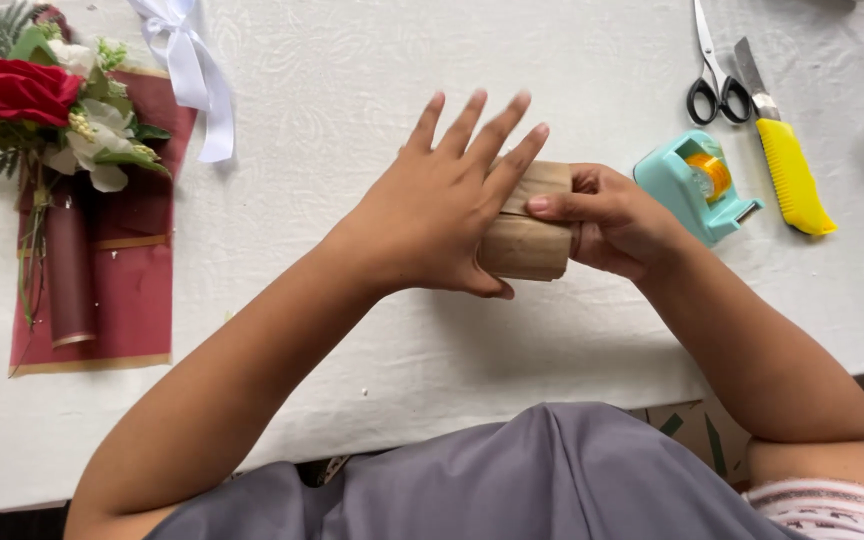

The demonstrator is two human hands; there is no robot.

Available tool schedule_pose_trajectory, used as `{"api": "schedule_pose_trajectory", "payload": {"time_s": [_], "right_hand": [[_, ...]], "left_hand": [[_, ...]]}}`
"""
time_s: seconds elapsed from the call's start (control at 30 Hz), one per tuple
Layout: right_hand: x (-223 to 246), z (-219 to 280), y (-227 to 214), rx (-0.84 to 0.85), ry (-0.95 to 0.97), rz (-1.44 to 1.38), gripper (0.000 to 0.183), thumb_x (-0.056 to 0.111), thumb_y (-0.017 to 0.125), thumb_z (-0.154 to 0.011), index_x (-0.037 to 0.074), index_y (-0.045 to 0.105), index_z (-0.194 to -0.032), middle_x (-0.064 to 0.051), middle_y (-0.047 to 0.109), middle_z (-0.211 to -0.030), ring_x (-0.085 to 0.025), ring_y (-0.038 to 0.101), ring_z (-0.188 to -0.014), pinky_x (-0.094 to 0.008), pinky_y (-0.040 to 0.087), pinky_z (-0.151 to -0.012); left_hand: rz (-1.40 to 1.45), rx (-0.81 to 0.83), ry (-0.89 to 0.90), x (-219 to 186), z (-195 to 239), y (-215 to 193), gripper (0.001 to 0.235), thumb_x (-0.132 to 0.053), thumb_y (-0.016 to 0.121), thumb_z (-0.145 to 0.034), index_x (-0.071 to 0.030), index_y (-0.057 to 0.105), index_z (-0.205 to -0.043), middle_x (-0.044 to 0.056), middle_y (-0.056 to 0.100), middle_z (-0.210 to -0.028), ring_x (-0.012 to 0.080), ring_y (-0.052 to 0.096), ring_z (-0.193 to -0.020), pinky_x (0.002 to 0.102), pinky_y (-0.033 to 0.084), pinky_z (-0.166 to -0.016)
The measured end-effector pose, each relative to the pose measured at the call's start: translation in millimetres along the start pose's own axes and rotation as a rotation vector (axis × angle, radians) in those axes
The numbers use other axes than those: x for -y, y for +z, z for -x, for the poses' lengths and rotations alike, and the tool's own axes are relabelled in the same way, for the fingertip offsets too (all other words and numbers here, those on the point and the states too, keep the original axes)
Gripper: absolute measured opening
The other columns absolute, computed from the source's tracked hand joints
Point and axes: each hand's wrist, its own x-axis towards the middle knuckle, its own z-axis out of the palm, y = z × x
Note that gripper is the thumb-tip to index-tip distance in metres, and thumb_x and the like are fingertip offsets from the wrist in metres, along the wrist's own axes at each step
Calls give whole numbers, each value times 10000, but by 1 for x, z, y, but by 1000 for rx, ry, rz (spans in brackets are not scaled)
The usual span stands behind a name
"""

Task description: The person assembles a rectangular cardboard container by folding and taping the edges. They repeatedly apply tape to secure the seams, then place a white foam block inside the container.

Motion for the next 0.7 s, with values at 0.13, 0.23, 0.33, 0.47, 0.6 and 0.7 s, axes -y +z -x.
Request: {"api": "schedule_pose_trajectory", "payload": {"time_s": [0.13,0.23,0.33,0.47,0.6,0.7], "right_hand": [[-11,-10,-12,-51,86,21,252,78,627,-731,-21,593,-960,-117,626,-872,-230,615,-821,-307,504,-661],[-11,-6,-15,-10,94,92,260,84,607,-749,-22,575,-984,-119,621,-919,-236,606,-887,-329,498,-751],[-21,3,-26,-52,51,329,220,192,577,-817,11,600,-940,-31,531,-738,-130,461,-641,-259,405,-582],[-40,23,-16,0,-67,614,267,172,636,-744,20,610,-962,-40,629,-878,-114,558,-816,-243,455,-709],[-50,31,2,-131,-374,705,79,39,605,-775,43,654,-836,-48,626,-860,-140,600,-796,-230,493,-705],[-69,31,-7,-299,-618,978,169,-35,645,-730,90,664,-842,6,500,-719,-106,446,-593,-206,359,-538]], "left_hand": [[122,10,2,-7,-1,29,1083,-696,660,-622,-19,237,-1353,141,505,-1107,273,511,-919,391,410,-749],[73,-27,-21,-11,1,33,1076,-730,637,-628,-23,262,-1347,116,512,-1064,265,507,-883,393,404,-730],[14,-105,-10,-12,3,35,1027,-717,634,-644,-31,303,-1332,99,522,-1056,251,515,-852,379,414,-708],[53,-140,-18,-14,5,35,980,-686,621,-671,-26,307,-1325,110,510,-1130,253,506,-903,373,397,-768],[72,-152,-16,-14,6,33,918,-640,624,-702,-22,327,-1312,107,508,-1140,257,511,-921,379,404,-791],[81,-123,-2,-13,6,31,870,-632,571,-759,-27,308,-1325,115,510,-1150,260,512,-933,379,393,-809]]}}
